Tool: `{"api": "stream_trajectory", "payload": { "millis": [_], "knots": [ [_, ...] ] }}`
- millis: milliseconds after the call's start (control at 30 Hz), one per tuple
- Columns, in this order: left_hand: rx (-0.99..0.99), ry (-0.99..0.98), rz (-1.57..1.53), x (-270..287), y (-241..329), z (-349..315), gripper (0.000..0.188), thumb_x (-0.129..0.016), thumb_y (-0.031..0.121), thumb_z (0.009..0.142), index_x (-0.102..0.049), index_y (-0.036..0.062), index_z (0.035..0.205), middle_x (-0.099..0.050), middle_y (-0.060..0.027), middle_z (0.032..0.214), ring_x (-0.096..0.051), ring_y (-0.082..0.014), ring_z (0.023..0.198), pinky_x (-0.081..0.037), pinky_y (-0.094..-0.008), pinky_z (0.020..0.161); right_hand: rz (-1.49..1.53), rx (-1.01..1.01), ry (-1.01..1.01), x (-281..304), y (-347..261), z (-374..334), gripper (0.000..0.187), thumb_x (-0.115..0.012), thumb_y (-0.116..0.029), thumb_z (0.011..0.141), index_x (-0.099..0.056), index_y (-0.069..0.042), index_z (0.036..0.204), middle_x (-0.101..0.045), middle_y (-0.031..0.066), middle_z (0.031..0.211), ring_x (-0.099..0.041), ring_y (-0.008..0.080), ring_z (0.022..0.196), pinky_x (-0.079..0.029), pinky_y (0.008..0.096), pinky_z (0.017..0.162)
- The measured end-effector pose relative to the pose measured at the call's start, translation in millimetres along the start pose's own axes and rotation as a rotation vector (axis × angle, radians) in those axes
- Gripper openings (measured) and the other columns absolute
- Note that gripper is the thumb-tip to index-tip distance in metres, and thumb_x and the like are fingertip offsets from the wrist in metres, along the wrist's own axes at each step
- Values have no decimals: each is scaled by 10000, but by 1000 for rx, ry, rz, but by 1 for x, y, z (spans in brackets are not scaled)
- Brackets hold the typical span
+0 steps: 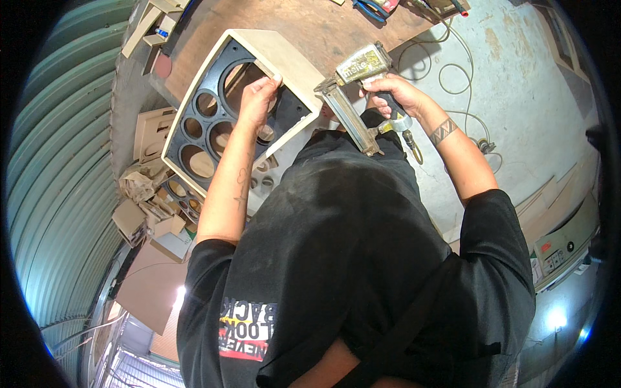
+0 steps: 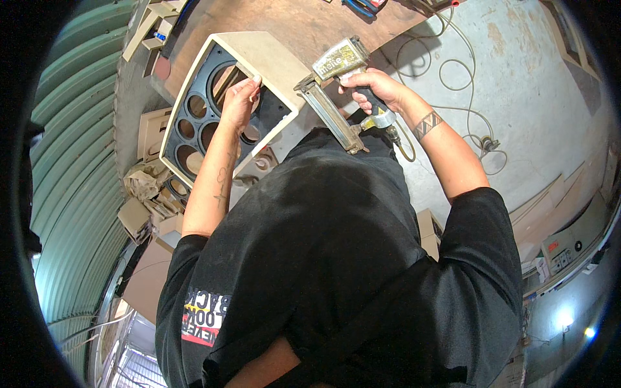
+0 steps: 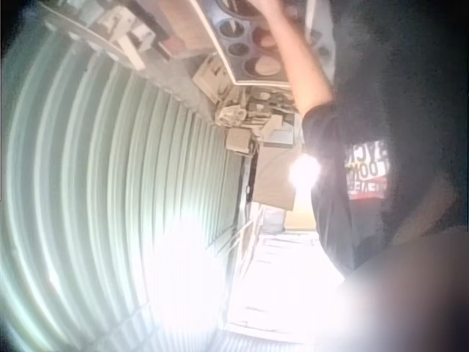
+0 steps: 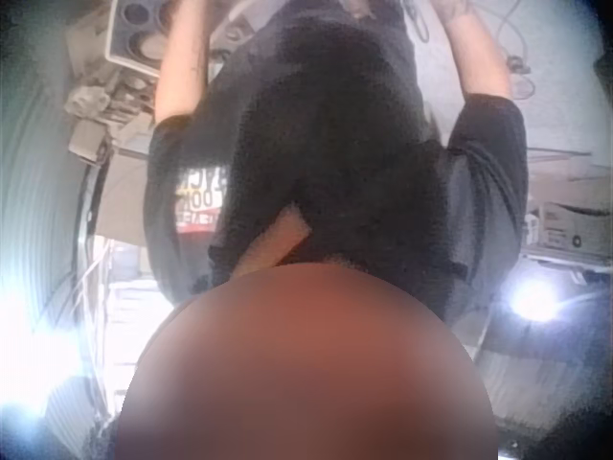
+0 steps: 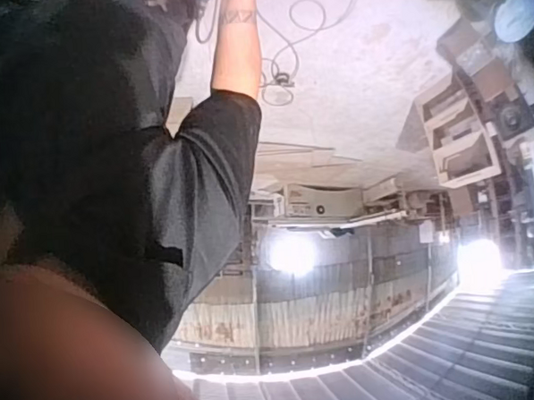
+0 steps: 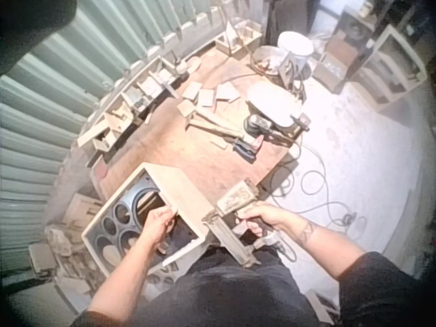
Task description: The person applies glue to a perforated wooden panel, fits it into a speaker enclosure, then secures a black rubber gasket around the circular cutouts using a pneumatic nail gun. The assembly is completed by fastening the gasket to the enclosure.
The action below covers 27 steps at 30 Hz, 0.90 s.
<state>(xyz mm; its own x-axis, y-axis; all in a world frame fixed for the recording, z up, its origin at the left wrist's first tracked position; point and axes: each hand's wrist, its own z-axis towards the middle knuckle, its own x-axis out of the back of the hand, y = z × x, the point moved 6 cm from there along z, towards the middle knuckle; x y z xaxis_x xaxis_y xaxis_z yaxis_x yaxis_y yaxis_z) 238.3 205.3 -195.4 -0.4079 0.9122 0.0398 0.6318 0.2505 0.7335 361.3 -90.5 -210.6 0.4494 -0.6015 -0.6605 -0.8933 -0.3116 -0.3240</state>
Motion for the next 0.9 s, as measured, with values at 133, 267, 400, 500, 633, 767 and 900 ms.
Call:
{"api": "stream_trajectory", "payload": {
  "millis": [133,267,400,500,633,767,900],
  "knots": [
    [34,26,-6,0,2,4,233,-756,315,941,-728,97,865,-558,91,726,-434,-34,646,-315,-207,592,-27,-5,-22,0,1,-1,268,-671,-283,988,-671,-16,1013,-508,-13,569,-468,83,438,-403,244,429],
    [56,16,-6,-2,6,6,229,-761,312,940,-726,95,876,-560,89,718,-441,-26,635,-310,-197,578,-45,-8,-19,3,6,-1,265,-670,-286,985,-668,-22,1007,-512,-12,574,-468,80,440,-403,247,429],
    [64,29,-44,-4,8,5,221,-758,301,945,-725,88,890,-567,90,723,-443,-19,631,-311,-192,572,3,-15,-22,4,9,-1,257,-669,-278,984,-662,-22,999,-513,-11,576,-468,82,439,-403,247,429],
    [50,37,-53,-4,8,4,214,-752,290,951,-728,83,902,-576,88,735,-445,-18,632,-320,-188,576,5,-11,-25,4,11,-1,256,-669,-277,984,-657,-22,992,-513,-11,576,-469,84,438,-403,247,430],
    [35,14,-56,-1,6,6,223,-742,291,962,-735,70,927,-594,79,755,-451,-22,633,-331,-180,586,0,-3,-6,8,13,2,273,-669,-289,986,-660,-17,1008,-513,-10,575,-469,86,438,-404,247,431],
    [21,65,-71,4,-1,7,225,-769,259,950,-736,36,965,-633,58,792,-485,-26,653,-355,-185,595,46,82,12,17,11,-11,325,-656,-296,997,-691,2,1123,-501,-15,589,-476,90,460,-408,253,438],
    [-57,172,-122,2,-3,-4,247,-837,164,897,-731,-9,1038,-704,4,845,-562,-48,664,-427,-210,589,43,205,62,32,-1,-57,352,-626,-290,1011,-685,4,1194,-497,-26,603,-477,92,478,-419,259,450]
  ]
}}
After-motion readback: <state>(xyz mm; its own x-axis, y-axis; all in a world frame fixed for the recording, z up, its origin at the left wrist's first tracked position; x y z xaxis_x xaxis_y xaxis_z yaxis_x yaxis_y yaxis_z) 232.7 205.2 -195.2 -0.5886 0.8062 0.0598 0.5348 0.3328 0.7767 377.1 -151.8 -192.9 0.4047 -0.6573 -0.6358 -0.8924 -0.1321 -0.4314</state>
